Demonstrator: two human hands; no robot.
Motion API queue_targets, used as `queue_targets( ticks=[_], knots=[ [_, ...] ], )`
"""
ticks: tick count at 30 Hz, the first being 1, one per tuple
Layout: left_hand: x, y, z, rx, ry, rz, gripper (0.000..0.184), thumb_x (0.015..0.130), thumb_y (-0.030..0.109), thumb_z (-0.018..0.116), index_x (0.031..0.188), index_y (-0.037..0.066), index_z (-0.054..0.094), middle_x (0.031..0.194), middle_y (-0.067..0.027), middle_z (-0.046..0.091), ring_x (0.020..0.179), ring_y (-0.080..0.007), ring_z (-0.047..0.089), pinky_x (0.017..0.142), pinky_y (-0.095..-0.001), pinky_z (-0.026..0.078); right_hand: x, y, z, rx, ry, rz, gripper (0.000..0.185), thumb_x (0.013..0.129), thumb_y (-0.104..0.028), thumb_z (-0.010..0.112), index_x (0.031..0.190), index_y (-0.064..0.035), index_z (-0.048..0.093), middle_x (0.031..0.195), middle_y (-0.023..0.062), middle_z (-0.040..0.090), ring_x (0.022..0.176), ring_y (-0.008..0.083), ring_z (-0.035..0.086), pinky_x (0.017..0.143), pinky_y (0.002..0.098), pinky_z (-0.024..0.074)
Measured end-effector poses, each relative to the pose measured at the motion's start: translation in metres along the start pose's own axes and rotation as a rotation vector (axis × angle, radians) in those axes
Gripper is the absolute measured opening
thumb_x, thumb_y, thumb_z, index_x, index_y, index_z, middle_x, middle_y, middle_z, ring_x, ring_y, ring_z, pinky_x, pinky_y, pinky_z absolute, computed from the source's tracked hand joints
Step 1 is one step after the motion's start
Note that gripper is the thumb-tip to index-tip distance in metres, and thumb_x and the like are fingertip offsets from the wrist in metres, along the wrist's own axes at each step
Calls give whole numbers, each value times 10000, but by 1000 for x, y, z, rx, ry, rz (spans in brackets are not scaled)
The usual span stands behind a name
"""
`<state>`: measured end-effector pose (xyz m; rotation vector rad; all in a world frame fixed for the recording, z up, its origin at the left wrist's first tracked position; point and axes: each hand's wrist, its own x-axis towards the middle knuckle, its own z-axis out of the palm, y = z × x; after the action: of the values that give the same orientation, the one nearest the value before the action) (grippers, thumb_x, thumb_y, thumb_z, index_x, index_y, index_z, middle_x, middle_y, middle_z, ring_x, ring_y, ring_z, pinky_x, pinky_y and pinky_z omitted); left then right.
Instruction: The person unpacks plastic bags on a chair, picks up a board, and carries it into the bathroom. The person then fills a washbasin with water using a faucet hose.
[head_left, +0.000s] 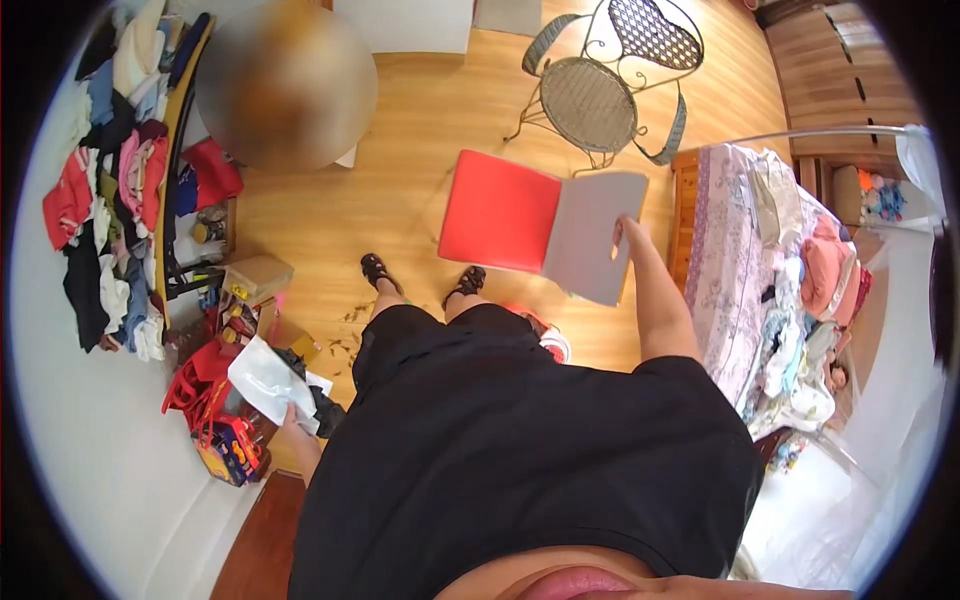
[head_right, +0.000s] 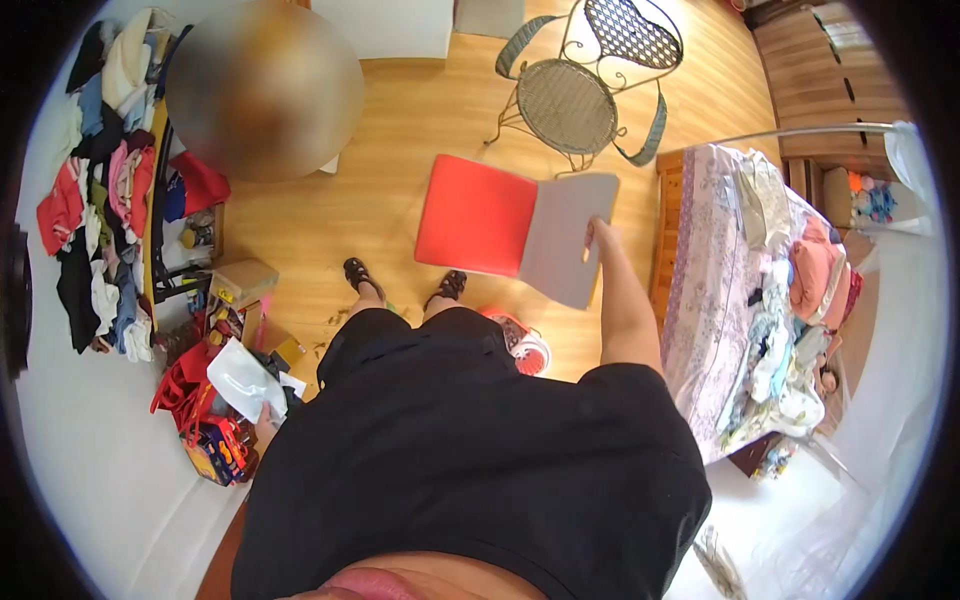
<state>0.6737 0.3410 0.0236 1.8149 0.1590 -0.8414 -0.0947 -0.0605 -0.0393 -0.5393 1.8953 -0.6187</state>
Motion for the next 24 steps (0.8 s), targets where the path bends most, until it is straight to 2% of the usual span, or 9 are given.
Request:
queue_targets(
  ticks=[1, 4, 6, 9, 11, 12, 15, 19, 24],
  knots=[
    [-31, 26, 14, 26, -40, -61, 433, 899, 290, 661, 1135, -70, 609, 1069, -95, 636, 972, -193, 593, 861, -319, 457, 17, 25, -13, 44, 8, -20, 183, 837, -152, 544, 691, -42, 532, 610, 61, 511, 492, 199, 502, 474, 327, 413],
    [-4, -4, -29, -78, -43, 17, 421, 870, 153, 661, 1231, -29, 544, 1164, -123, 616, 1033, -245, 610, 921, -355, 481, 17, 56, -24, 200, 137, -6, 261, 888, -251, 578, 718, -54, 578, 639, 49, 543, 512, 180, 509, 473, 328, 411],
    [-17, -1, -31, 147, 96, 75, 426, 859, 146, 666, 1225, -39, 550, 1140, -118, 624, 1011, -239, 613, 921, -350, 474, 18, 65, -32, 226, 164, 37, 285, 901, -307, 590, 780, -52, 629, 650, 35, 554, 535, 165, 519, 489, 320, 422],
    [-63, 24, -1, 138, 172, 108, 404, 842, 116, 663, 1201, -41, 564, 1115, -112, 634, 994, -228, 619, 898, -341, 477, 21, 75, -34, 393, 57, 71, 337, 949, -328, 542, 693, -112, 504, 582, 4, 443, 493, 146, 428, 470, 302, 350],
    [-85, 38, 18, 92, 177, 114, 390, 831, 96, 661, 1184, -43, 574, 1098, -108, 640, 983, -221, 623, 884, -336, 480, 7, 76, -30, 453, 135, 39, 366, 959, -350, 551, 678, -120, 505, 561, -12, 438, 456, 131, 409, 436, 279, 342],
    [-52, 8, -8, -68, 98, 157, 398, 828, 87, 663, 1192, -43, 569, 1102, -110, 640, 983, -225, 625, 881, -338, 481, -9, 74, -28, 419, 142, -5, 364, 956, -345, 559, 678, -116, 506, 557, -12, 430, 456, 129, 407, 437, 280, 342],
    [-40, -13, -14, -184, 89, 92, 415, 819, 65, 670, 1205, -43, 560, 1118, -118, 639, 984, -237, 629, 878, -342, 487, -29, 79, -27, 491, 177, 15, 383, 952, -352, 565, 662, -113, 493, 563, 1, 436, 464, 127, 406, 441, 282, 343],
    [-36, -56, -28, -250, 165, -6, 436, 805, 44, 679, 1213, -48, 555, 1121, -127, 641, 979, -257, 633, 855, -349, 507, -34, 82, -32, 437, 269, 22, 432, 957, -379, 548, 643, -94, 463, 562, 25, 446, 454, 150, 417, 433, 307, 361],
    [-57, -94, -50, -242, 219, -41, 403, 808, 41, 676, 1183, -62, 573, 1034, -145, 666, 857, -280, 657, 764, -363, 534, -36, 85, -44, 416, 393, 110, 476, 957, -419, 531, 651, -63, 456, 579, 46, 459, 477, 182, 448, 443, 331, 391]
  ],
)
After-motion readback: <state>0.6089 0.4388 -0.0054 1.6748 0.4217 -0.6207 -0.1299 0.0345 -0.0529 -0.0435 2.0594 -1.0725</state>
